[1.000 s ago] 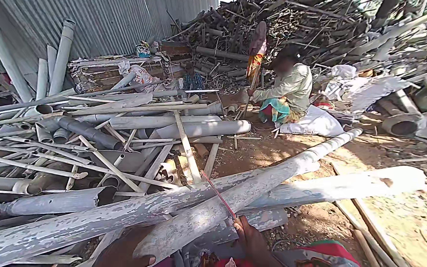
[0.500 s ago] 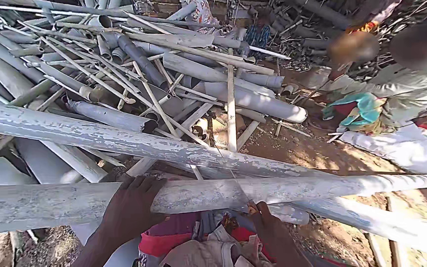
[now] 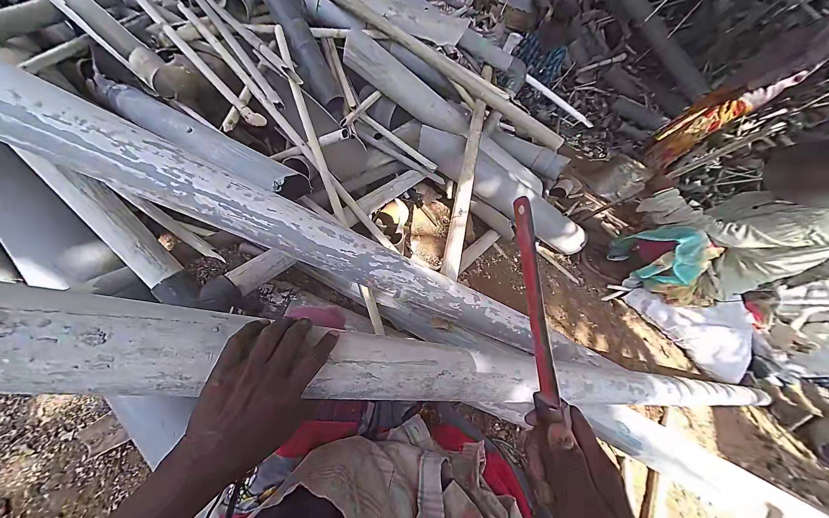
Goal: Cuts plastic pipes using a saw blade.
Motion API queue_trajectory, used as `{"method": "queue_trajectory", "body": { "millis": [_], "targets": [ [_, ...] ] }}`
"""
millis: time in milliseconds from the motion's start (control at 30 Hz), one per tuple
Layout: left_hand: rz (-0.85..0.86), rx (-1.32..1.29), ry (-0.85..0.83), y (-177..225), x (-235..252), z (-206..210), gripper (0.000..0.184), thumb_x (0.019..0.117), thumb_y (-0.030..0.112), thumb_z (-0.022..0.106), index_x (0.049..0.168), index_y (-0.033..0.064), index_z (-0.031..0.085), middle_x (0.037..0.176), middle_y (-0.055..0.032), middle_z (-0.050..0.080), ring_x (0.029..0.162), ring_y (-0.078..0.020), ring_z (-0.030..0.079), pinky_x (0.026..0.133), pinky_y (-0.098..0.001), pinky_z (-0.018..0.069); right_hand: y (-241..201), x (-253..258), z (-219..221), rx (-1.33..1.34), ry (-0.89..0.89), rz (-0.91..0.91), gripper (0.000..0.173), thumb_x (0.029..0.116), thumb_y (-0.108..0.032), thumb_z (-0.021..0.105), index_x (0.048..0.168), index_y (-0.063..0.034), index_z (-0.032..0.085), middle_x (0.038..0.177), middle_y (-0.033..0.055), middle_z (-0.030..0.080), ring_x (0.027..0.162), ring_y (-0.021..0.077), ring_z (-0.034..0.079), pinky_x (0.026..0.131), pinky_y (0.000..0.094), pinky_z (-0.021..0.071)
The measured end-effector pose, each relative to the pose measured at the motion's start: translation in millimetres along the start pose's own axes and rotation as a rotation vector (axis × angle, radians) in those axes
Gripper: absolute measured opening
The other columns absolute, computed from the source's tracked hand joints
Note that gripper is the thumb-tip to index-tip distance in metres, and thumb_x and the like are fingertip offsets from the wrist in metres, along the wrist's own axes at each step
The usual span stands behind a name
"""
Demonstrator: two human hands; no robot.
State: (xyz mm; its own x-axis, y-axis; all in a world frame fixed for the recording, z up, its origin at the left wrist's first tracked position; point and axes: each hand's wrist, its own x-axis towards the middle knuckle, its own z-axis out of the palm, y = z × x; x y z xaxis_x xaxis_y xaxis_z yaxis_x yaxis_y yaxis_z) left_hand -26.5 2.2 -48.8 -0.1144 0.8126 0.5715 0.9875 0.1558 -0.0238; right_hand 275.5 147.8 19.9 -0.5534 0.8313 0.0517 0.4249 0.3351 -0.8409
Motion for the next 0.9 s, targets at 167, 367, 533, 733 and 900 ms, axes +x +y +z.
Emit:
{"method": "queue_trajectory", "body": {
  "millis": [167,367,533,733,900],
  "targets": [
    [-0.004,0.002,-0.006,2,-1,-3,0.071,0.0673,0.051,0.076,0.127,0.0148,0.066,0.116,-0.0191,0.07,0.106,-0.0424,0.067,0.09,-0.0576,0.0482,15,-10,38,0.045,-0.113,-0.229,0.057,0.1071,-0.058,0.034,0.105,-0.0052,0.057,0.066,-0.0067,0.051,0.056,-0.0036,0.05,0.053,0.0168,0.0447],
    [-0.01,-0.009,-0.014,3,-1,-4,0.07,0.0656,0.049,0.079,0.125,0.014,0.068,0.116,-0.0191,0.07,0.106,-0.0415,0.068,0.091,-0.0579,0.0487,-29,-8,25,0.263,-0.207,0.071,0.043,0.1102,-0.047,0.032,0.106,-0.0097,0.053,0.066,-0.0172,0.049,0.052,-0.0076,0.046,0.049,0.0123,0.0429],
    [-0.001,-0.011,0.0,3,1,-5,0.075,0.0594,0.048,0.083,0.124,0.0132,0.069,0.115,-0.0193,0.07,0.105,-0.0414,0.068,0.09,-0.0577,0.0493,-8,-7,38,0.184,-0.246,0.051,0.048,0.1091,-0.051,0.034,0.103,-0.0071,0.054,0.063,-0.0148,0.046,0.051,-0.0084,0.044,0.049,0.0112,0.0408],
    [-0.005,-0.049,-0.015,4,2,-6,0.076,0.0568,0.043,0.087,0.124,0.0131,0.069,0.114,-0.0195,0.071,0.105,-0.0424,0.068,0.09,-0.0602,0.0501,-51,-5,24,0.465,-0.303,0.107,0.039,0.1093,-0.05,0.034,0.105,-0.0159,0.053,0.066,-0.0158,0.05,0.051,-0.0053,0.048,0.047,0.0125,0.0444],
    [-0.019,-0.09,-0.041,4,6,-11,0.076,0.0535,0.039,0.091,0.121,0.011,0.071,0.113,-0.0167,0.072,0.106,-0.0413,0.069,0.092,-0.0625,0.0493,-3,-4,52,0.19,-0.293,-0.031,0.054,0.1076,-0.056,0.034,0.102,-0.0065,0.056,0.065,-0.0126,0.045,0.052,-0.0065,0.042,0.05,0.0133,0.0401]
  ]
}}
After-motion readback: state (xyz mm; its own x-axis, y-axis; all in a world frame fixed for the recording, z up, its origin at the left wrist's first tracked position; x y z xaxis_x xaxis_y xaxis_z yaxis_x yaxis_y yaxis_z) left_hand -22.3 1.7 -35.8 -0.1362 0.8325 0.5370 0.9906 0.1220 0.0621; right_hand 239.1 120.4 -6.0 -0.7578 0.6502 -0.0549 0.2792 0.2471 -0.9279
